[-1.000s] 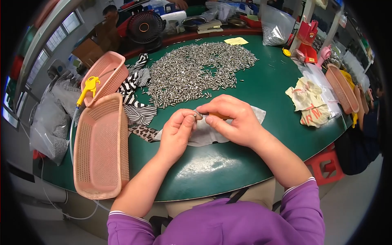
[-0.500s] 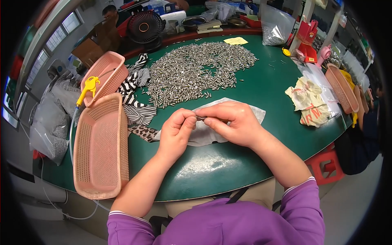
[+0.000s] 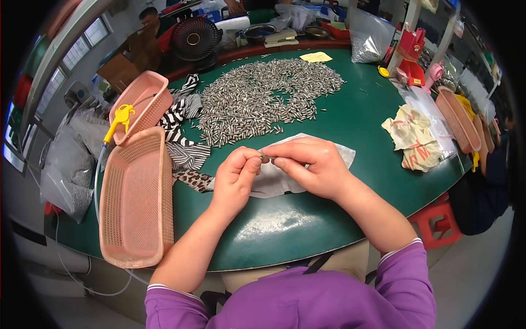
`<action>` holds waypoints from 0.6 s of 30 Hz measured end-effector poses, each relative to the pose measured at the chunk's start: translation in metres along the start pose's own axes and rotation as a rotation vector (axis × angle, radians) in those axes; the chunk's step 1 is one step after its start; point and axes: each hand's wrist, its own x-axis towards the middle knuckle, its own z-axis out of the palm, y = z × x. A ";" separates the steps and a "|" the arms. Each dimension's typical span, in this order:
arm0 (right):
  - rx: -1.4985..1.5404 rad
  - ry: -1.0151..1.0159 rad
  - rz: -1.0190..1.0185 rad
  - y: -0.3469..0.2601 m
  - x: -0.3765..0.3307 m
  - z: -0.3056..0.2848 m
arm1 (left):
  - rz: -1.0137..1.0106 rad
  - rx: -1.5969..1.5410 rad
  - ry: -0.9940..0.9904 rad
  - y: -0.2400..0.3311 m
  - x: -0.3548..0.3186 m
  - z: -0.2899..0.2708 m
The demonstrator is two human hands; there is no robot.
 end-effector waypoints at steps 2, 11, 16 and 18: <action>0.026 -0.029 0.039 -0.001 0.000 0.000 | 0.005 -0.018 0.007 0.000 0.000 -0.001; -0.212 -0.009 -0.104 0.002 -0.001 0.002 | -0.005 0.079 0.005 -0.004 0.001 -0.004; -0.348 -0.027 -0.061 0.000 0.001 -0.005 | -0.041 0.032 -0.070 0.000 -0.001 -0.002; -0.297 0.017 -0.056 0.002 0.001 -0.004 | -0.067 0.000 -0.047 0.002 -0.001 -0.001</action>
